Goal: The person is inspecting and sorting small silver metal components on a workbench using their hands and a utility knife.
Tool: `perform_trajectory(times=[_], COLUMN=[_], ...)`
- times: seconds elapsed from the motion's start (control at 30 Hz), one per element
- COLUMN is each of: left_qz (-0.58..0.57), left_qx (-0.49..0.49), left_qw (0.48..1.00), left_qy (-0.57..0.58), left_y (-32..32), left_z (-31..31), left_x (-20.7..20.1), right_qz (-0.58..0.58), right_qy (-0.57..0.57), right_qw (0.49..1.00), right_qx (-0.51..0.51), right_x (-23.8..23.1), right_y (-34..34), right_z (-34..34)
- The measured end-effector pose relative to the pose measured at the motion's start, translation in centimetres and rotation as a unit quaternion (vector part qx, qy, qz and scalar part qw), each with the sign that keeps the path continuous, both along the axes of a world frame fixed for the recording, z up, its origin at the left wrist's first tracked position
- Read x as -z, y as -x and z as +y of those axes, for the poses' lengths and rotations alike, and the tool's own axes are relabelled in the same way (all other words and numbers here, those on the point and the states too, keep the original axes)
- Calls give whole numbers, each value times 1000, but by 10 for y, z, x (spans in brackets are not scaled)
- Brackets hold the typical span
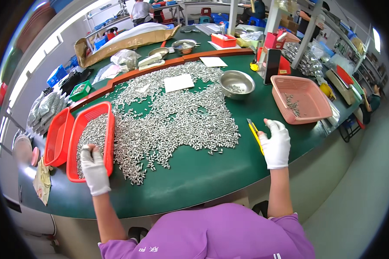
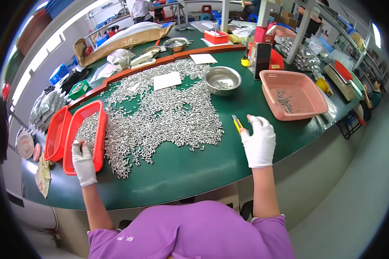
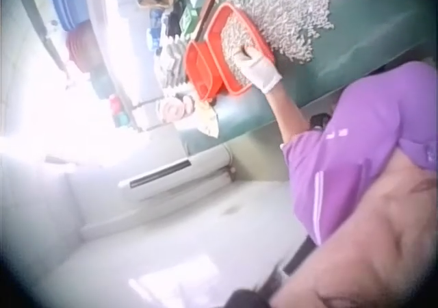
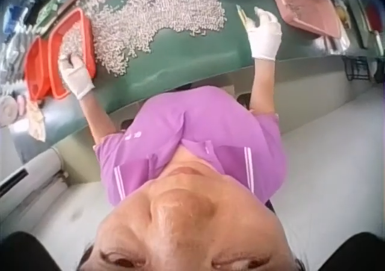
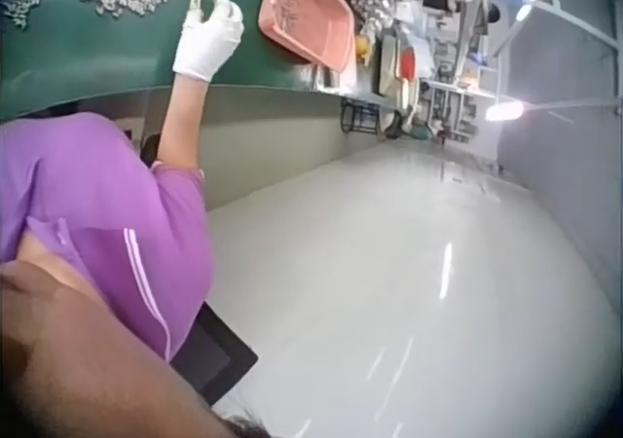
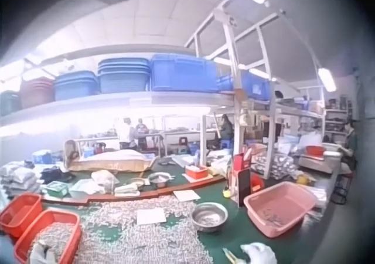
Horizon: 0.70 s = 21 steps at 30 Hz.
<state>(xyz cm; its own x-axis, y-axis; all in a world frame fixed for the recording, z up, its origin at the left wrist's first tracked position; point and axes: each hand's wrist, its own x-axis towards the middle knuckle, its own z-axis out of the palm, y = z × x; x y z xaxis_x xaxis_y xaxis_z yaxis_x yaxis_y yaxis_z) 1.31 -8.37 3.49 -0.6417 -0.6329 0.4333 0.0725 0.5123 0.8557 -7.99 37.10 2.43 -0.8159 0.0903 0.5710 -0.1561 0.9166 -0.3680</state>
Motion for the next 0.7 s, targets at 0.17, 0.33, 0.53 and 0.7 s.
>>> perform_trajectory(times=[0.17, 0.33, 0.53, 0.7], left_qz=[-104, -36, 14, -44], left_qx=[-100, -79, 169, 299], left_qw=[943, 950, 919, 900], left_qy=[300, 300, 355, 314], left_y=[0, -18, -36, -33], left_z=[-41, 31, 119, 153], left_x=[17, -9, -3, 19], right_qz=[-137, -126, -97, -145], right_qy=[-30, -44, 10, 465], right_qw=[989, 990, 993, 864], right_qx=[39, 54, 65, -127], right_x=[10, 26, 35, 14], right_y=[7, 14, 20, -25], right_z=[2, 9, 12, 1])
